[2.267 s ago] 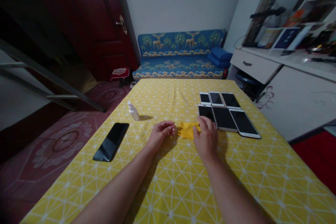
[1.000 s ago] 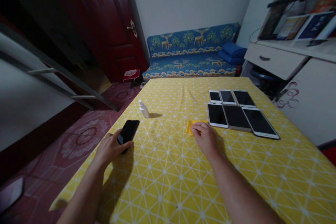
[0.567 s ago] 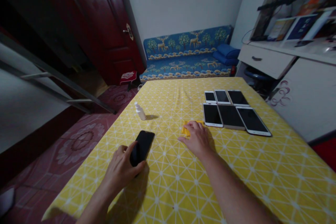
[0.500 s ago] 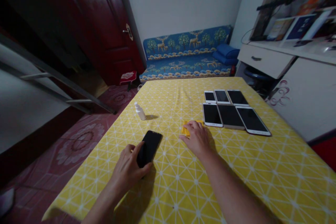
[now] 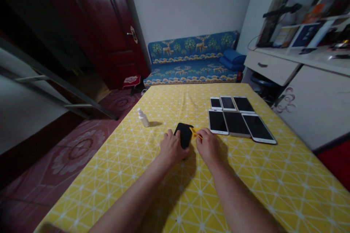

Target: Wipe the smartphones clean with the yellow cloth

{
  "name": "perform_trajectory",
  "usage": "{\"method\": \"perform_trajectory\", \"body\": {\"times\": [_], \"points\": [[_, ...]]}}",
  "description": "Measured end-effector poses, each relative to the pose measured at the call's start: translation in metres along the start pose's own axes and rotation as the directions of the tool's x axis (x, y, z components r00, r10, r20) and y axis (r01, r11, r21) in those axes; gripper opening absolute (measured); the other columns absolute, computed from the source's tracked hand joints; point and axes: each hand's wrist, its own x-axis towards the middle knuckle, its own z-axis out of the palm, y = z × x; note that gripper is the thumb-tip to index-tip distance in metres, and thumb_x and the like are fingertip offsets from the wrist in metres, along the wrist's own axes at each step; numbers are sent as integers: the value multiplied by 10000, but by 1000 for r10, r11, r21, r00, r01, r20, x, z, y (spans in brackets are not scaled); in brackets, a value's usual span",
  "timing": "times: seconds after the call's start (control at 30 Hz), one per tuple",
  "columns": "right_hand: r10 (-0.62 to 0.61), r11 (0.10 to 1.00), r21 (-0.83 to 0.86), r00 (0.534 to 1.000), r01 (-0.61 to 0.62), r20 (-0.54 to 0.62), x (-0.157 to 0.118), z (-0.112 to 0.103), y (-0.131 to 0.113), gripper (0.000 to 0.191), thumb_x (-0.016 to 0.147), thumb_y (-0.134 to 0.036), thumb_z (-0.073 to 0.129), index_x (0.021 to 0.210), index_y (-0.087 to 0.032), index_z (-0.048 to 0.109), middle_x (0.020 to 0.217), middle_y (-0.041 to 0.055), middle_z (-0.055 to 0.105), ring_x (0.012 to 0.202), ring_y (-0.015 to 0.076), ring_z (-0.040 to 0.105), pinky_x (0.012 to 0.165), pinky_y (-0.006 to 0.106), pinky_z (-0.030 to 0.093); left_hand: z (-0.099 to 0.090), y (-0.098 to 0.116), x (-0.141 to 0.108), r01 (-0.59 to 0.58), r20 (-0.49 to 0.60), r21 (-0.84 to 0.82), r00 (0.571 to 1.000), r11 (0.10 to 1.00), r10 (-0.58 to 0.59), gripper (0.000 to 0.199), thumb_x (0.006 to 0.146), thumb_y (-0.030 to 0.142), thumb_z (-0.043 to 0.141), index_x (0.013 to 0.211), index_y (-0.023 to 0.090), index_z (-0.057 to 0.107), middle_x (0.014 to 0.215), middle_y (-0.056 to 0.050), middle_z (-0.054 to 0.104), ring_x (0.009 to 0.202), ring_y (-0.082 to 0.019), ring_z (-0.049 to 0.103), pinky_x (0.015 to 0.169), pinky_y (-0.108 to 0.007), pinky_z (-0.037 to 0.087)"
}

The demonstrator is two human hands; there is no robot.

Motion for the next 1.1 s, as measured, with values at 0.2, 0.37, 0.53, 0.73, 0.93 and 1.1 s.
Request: {"method": "perform_trajectory", "body": {"times": [0.2,0.37,0.53,0.73,0.93,1.1], "points": [[40,999,-9,999,-40,8,-1,1,-6,78,794,-202,568,827,-244,625,932,59,647,852,223,641,757,338,516,2,-3,0,-56,-11,-30,998,998,56,662,730,494,720,1260,121,582,1196,-245,530,1099,-409,525,839,-452,448],[38,999,-21,999,-38,19,-1,3,-10,86,822,-271,630,892,-228,657,976,75,642,919,236,633,809,355,522,3,-26,3,-136,-20,-109,991,985,135,598,779,482,713,1271,151,631,1156,-198,579,1039,-354,600,844,-409,470],[27,1000,12,999,-27,19,0,1,-7,134,867,-204,566,925,-243,679,980,57,654,904,210,645,818,339,519,12,-42,7,-134,-83,-238,990,962,117,416,825,371,681,1186,164,696,1074,-131,642,909,-248,649,806,-345,498],[28,996,89,999,-30,24,-1,2,-2,192,875,-204,543,977,-254,697,965,58,651,895,215,649,815,351,523,-6,-46,15,-154,-162,-538,984,829,77,260,831,249,643,1053,158,741,915,-82,724,733,-172,635,709,-308,502],[-9,995,103,1000,7,18,-3,4,-1,220,902,-268,514,1003,-221,704,981,72,662,892,221,647,805,358,518,-96,-20,11,-233,-216,-953,971,191,107,337,784,397,737,1052,192,718,945,-50,741,795,-139,666,653,-215,510],[22,995,98,1000,-22,4,-2,1,-6,197,871,-212,533,966,-227,705,983,69,664,904,217,651,831,355,517,-179,8,-13,-353,-407,-909,867,-224,286,395,1033,347,317,991,165,666,961,-9,695,881,-107,656,778,-243,525]]}}
